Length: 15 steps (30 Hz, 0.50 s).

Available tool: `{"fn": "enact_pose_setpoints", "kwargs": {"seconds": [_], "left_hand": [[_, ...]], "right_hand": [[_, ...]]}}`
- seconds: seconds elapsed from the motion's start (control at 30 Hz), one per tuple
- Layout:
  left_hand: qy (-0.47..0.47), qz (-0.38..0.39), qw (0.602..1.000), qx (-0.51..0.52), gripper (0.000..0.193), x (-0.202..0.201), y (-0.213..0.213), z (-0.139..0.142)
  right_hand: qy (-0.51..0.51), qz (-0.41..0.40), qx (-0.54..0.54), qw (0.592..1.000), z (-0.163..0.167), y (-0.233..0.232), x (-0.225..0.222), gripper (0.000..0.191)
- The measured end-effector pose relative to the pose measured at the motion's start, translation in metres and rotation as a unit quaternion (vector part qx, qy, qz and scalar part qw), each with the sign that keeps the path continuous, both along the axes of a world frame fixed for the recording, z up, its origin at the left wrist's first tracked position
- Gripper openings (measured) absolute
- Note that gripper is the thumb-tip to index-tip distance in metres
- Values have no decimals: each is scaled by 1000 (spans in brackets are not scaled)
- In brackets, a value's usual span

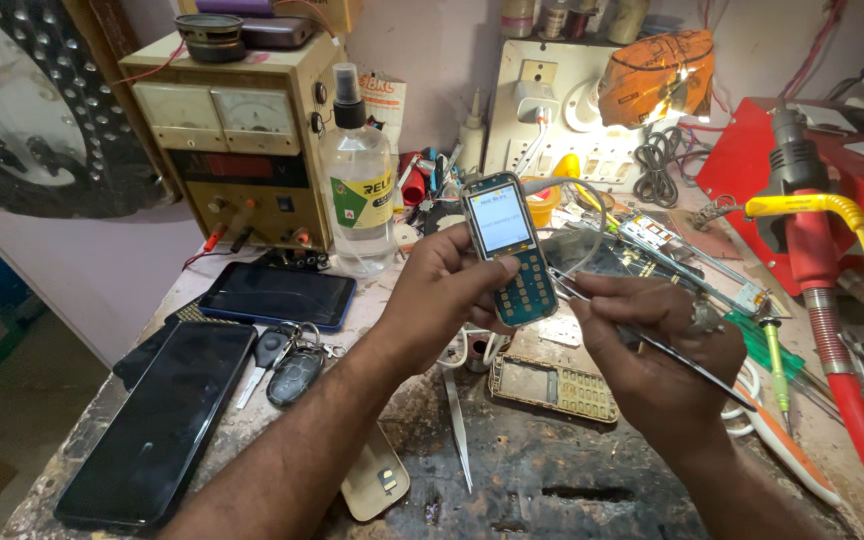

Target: The person holds a feature phone and presses its keypad while watching the screen, using a thin metal tool to press keys and test number input. They then disassemble the phone, separating the housing and lifting out the keypad circuit board to inspect it.

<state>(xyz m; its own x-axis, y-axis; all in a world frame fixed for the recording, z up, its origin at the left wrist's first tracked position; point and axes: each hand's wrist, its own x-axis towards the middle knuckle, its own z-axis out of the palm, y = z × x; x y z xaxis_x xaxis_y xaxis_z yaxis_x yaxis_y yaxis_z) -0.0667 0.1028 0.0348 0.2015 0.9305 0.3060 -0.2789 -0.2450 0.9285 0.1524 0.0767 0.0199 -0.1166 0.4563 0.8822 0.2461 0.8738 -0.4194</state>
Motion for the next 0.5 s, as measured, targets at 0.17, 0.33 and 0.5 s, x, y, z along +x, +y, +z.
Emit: {"fn": "enact_pose_setpoints", "kwargs": {"seconds": [0.17, 0.33, 0.5], "left_hand": [[-9, -5, 1000, -1, 30, 1, -1, 2], [0, -1, 1000, -2, 28, 1, 0, 1], [-6, -5, 1000, -13, 26, 2, 1, -2]], "right_hand": [[13, 39, -6, 999, 0, 2, -2, 20], [0, 36, 7, 999, 1, 0, -5, 21], [-17, 23, 15, 999, 5, -1, -5, 21]]}}
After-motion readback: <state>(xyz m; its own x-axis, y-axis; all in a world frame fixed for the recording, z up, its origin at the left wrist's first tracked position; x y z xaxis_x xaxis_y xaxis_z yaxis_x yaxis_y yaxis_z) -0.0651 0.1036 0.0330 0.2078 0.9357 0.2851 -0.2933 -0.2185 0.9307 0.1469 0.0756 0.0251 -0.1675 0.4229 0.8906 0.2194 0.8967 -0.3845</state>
